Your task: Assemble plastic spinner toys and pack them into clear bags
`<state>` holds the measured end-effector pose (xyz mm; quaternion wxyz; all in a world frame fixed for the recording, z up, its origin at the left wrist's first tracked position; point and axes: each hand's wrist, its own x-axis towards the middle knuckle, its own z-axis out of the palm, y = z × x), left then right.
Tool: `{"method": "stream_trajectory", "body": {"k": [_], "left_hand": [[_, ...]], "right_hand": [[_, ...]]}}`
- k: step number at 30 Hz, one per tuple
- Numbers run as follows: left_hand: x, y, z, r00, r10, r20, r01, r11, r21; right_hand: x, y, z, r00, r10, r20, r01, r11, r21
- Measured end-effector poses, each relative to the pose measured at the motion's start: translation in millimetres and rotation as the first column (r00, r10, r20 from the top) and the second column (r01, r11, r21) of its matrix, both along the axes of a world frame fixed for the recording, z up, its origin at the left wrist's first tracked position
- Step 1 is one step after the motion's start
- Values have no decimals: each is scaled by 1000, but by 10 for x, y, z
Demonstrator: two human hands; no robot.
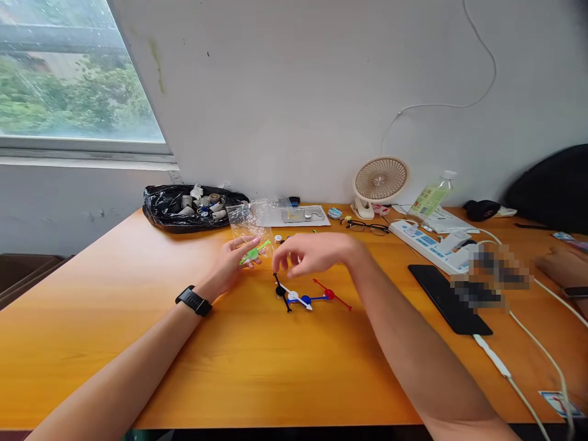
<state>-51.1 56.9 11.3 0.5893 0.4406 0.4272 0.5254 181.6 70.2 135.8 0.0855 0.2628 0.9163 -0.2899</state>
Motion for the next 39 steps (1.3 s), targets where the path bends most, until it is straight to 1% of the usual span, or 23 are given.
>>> {"method": "stream_trajectory", "body": {"k": [1, 2, 4, 5, 7, 10, 14, 18, 23, 26, 29, 31, 33, 34, 35, 37, 39], "left_hand": [[-9, 13, -17, 1000, 28, -14, -28, 1000, 3], [-13, 22, -35, 998, 49, -31, -49, 999, 2], [-12, 29, -68, 997, 65, -51, -66, 998, -6], [-8, 29, -80, 997, 64, -50, -65, 998, -8], [0, 25, -92, 998, 56, -26, -56, 998, -3], [17, 15, -84, 998, 54, 11, -54, 998, 12], [49, 8, -55, 998, 41, 43, -41, 999, 1], [61, 9, -38, 993, 75, 87, -72, 996, -44], [40, 17, -20, 988, 146, 56, -142, 988, -64], [44, 5, 17, 987, 145, 63, -141, 988, -70], [62, -17, 51, 987, 104, 119, -96, 993, -70], [68, -23, 51, 985, 89, 146, -80, 994, -70], [67, -19, 31, 983, 67, 170, -59, 997, -54], [65, -17, 17, 982, 49, 181, -43, 998, -36], [65, -16, 3, 982, 29, 187, -27, 1000, -16], [72, -31, -16, 984, -10, 179, 7, 1000, 17], [97, -70, -17, 989, -61, 131, 59, 998, 22]], "right_hand": [[-85, -23, -58, 996, 50, 73, -47, 998, -42], [-166, -38, -124, 986, 75, 152, -66, 996, -58], [-302, -52, -256, 962, 76, 262, -67, 997, -43], [-352, -54, -315, 954, 65, 292, -60, 998, -26], [-414, -51, -402, 953, 52, 300, -53, 999, -4], [-442, -45, -454, 968, 63, 244, -64, 998, -2], [-427, -27, -448, 979, 84, 183, -87, 996, 6], [-437, -5, -482, 972, 101, 213, -99, 995, -17], [-476, 23, -594, 980, 100, 174, -98, 995, -22], [-455, 48, -594, 989, 121, 84, -116, 992, -53], [-416, 56, -517, 991, 127, -43, -131, 988, -86], [-394, 48, -448, 984, 95, -151, -115, 986, -124], [-376, 41, -384, 949, 15, -314, -75, 981, -177], [-364, 42, -354, 911, -45, -409, -45, 977, -206], [-349, 49, -324, 858, -114, -502, -7, 973, -233], [-300, 80, -264, 714, -249, -654, 92, 960, -266], [-227, 135, -197, 552, -344, -760, 207, 939, -275]]}}
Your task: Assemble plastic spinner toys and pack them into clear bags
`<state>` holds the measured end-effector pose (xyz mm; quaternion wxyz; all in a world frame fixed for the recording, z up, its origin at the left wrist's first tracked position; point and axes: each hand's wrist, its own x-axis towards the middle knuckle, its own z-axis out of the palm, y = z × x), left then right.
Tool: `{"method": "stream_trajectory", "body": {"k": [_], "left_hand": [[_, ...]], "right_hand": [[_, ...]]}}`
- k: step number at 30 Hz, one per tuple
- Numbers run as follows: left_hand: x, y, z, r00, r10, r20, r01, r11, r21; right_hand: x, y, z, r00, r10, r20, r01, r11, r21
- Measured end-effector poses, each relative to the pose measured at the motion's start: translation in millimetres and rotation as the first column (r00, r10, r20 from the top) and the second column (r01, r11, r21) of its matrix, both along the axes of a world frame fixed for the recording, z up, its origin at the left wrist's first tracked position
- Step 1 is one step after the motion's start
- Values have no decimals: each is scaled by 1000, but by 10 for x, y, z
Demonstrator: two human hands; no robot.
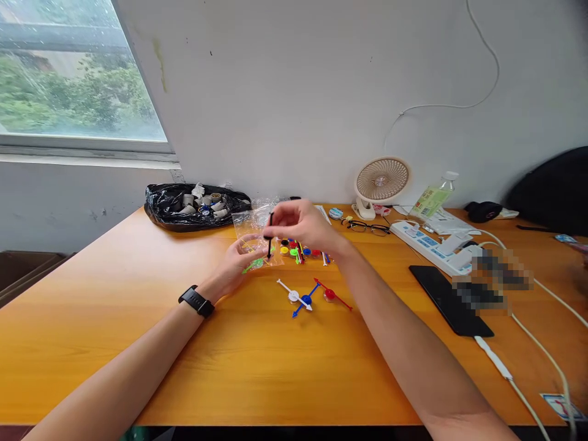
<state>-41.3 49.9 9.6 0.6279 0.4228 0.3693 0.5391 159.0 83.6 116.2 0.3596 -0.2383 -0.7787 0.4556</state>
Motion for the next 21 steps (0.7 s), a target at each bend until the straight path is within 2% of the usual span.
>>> {"method": "stream_trajectory", "body": {"k": [2, 4, 6, 8, 12, 15, 21], "left_hand": [[41, -58, 14, 994, -90, -55, 90, 996, 7], [89, -122, 36, 978, -188, -94, 192, 981, 25], [134, -177, 59, 960, -252, -119, 259, 965, 44], [170, -217, 80, 950, -274, -149, 285, 957, 56], [205, -252, 103, 940, -285, -185, 301, 952, 60], [206, -252, 97, 939, -285, -191, 301, 951, 63], [186, -239, 73, 934, -280, -220, 307, 947, 99]], "right_hand": [[90, 66, 68, 977, -166, -133, 171, 985, 27], [176, 125, 123, 928, -301, -220, 320, 946, 51], [234, 162, 154, 886, -384, -260, 418, 905, 85], [252, 170, 158, 872, -418, -256, 456, 882, 114], [198, 111, 133, 911, -389, -138, 408, 898, 165], [156, 43, 141, 946, -324, 6, 309, 910, 277], [164, 0, 144, 922, -312, 228, 179, 868, 464]]}}
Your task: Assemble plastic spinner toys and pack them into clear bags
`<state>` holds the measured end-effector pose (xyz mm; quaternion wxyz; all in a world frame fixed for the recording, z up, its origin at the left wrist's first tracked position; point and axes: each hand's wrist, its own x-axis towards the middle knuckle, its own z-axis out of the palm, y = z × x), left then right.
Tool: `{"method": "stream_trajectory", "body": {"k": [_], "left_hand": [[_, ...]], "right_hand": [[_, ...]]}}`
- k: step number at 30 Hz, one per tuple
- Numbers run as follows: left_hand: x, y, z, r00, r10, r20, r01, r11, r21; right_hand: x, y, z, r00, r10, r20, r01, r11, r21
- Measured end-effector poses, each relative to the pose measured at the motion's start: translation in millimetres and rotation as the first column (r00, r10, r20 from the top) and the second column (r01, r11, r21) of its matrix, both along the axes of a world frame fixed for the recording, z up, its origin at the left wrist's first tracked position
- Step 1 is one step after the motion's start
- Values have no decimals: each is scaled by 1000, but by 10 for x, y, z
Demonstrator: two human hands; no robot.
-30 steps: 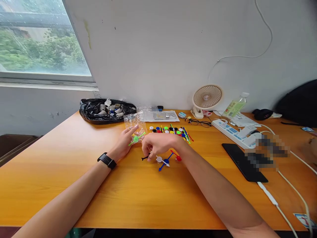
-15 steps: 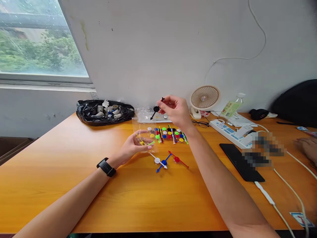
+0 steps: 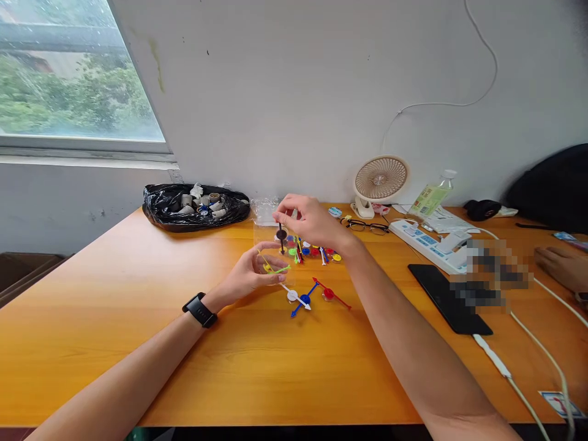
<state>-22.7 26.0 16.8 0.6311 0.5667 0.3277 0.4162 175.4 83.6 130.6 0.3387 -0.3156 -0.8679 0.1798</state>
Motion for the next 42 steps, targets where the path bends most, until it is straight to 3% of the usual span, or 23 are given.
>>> {"method": "stream_trajectory", "body": {"k": [3, 7, 11, 16, 20, 22, 23, 25, 27, 30, 33, 36, 38, 41, 42], "left_hand": [[-1, 0, 5, 1000, -4, -20, 4, 1000, 29], [-2, 5, -20, 999, -14, -37, 16, 998, 61], [-18, 14, -27, 999, -17, -42, 20, 996, 83], [-49, 18, 70, 999, 29, -26, -27, 996, 81], [-70, 74, 53, 979, 204, -10, -203, 979, 27], [-91, 131, 0, 942, 332, 48, -329, 942, -65], [-105, 162, -28, 919, 386, 86, -375, 919, -118], [-135, 214, -75, 882, 448, 146, -420, 888, -187], [-155, 242, -100, 875, 455, 165, -425, 885, -190], [-156, 241, -100, 889, 434, 149, -411, 897, -162], [-148, 230, -90, 885, 450, 124, -433, 890, -141], [-163, 242, -104, 882, 465, 78, -457, 884, -100], [-180, 256, -125, 888, 457, 57, -454, 889, -63], [-183, 254, -146, 909, 413, 54, -414, 910, 16], [-175, 242, -143, 920, 389, 50, -391, 919, 44]], "right_hand": [[30, 24, -44, 993, -16, 113, 14, 1000, 15], [63, 33, -54, 967, -7, 255, 39, 992, -122], [105, 2, 14, 963, 41, 267, 23, 973, -231], [155, -17, 83, 966, 154, 206, -109, 970, -216], [129, -51, 116, 998, -54, 25, 54, 998, -26], [102, -97, 128, 995, -70, 69, 72, 997, -26], [83, -124, 125, 991, -13, 136, 24, 997, -76], [23, -176, 86, 932, 183, 313, -104, 962, -251], [-73, -211, -8, 797, 337, 502, -127, 905, -406], [-254, -216, -221, 605, 340, 720, 12, 900, -435], [-384, -177, -416, 537, 368, 759, 34, 890, -456], [-399, -124, -490, 576, 425, 698, -32, 865, -501], [-351, -95, -458, 668, 465, 581, -94, 827, -554], [-235, -58, -313, 844, 487, 224, -260, 737, -623], [-193, -44, -251, 889, 450, 85, -315, 735, -601]]}}
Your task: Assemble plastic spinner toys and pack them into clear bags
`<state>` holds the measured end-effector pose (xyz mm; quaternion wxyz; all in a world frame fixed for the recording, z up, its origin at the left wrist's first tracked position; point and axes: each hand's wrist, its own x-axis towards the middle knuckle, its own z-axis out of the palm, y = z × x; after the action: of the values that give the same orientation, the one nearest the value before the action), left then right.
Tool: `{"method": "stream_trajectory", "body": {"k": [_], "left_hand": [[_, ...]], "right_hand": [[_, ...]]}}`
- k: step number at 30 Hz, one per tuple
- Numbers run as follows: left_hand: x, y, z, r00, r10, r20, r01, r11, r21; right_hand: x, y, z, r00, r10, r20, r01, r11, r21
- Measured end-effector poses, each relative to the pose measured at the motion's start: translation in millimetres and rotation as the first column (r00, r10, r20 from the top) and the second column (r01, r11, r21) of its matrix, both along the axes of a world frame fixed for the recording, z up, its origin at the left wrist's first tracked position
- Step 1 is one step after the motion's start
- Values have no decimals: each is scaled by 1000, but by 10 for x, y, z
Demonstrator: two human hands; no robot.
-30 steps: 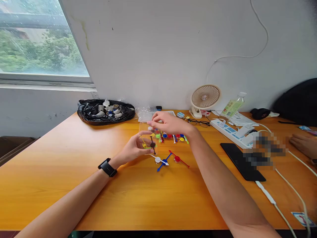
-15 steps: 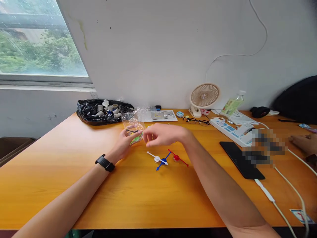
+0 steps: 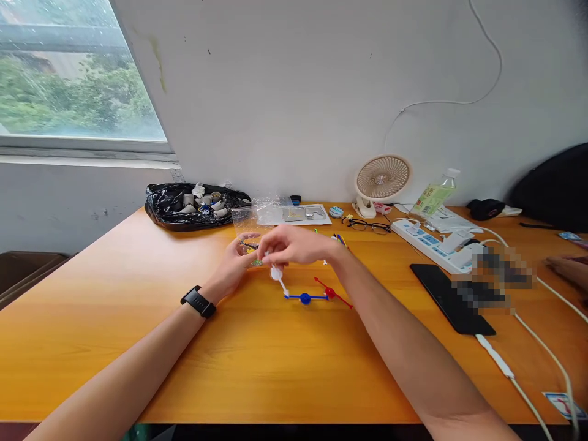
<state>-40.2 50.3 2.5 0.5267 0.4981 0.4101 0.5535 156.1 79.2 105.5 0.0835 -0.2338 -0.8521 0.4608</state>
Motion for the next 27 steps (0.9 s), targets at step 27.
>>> {"method": "stream_trajectory", "body": {"k": [27], "left_hand": [[176, -255, 193, 930, -347, -125, 353, 935, 34]], "right_hand": [[282, -85, 390, 946, -320, -44, 302, 828, 472]]}}
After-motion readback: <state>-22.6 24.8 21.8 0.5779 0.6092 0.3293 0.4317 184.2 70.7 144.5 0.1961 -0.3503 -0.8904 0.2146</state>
